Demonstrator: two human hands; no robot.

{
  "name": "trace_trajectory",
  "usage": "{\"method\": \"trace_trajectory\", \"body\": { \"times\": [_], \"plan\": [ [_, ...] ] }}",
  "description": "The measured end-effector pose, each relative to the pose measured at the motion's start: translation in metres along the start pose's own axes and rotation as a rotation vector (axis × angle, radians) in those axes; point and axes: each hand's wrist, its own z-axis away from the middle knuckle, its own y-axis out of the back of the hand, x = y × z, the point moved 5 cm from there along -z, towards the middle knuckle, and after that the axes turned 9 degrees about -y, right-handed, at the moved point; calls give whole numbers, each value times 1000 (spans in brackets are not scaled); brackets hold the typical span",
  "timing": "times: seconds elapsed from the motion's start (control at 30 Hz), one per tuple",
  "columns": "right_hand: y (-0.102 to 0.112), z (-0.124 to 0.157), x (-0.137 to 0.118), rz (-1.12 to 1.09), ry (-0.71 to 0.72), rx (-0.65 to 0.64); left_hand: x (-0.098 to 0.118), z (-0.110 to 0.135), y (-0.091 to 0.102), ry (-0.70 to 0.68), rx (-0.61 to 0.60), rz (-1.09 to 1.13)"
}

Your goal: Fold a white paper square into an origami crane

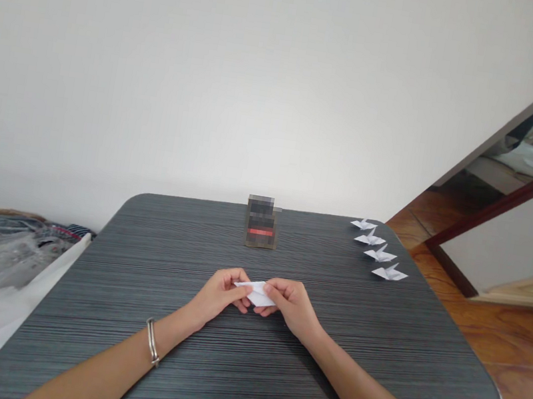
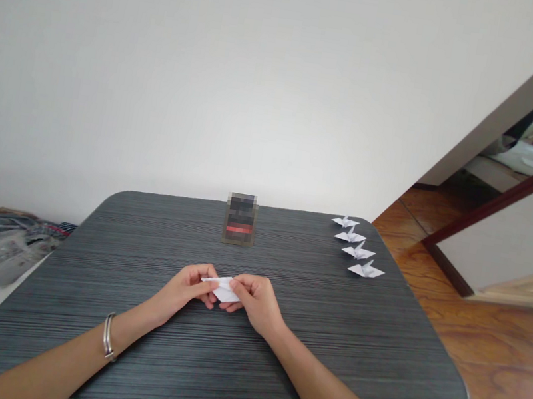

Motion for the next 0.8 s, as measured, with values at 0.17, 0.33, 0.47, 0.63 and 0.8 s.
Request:
{"method": "trace_trajectory", "body": {
  "times": [0.17,0.33,0.47,0.63,0.8],
  "plan": [
    [-3,0,1,7,-5,25,-2,0,-2,18,-22,-46],
    [-3,0,2,-13,-15,28,-2,0,-2,10,-21,-58],
    [-3,0,2,-6,-27,19,-1,1,-3,-6,-15,-69],
    [-3,-1,3,22,-17,17,-1,0,1,-45,6,-103],
    [-2,1,0,40,32,30,5,0,3,-88,60,-78]
  ]
}}
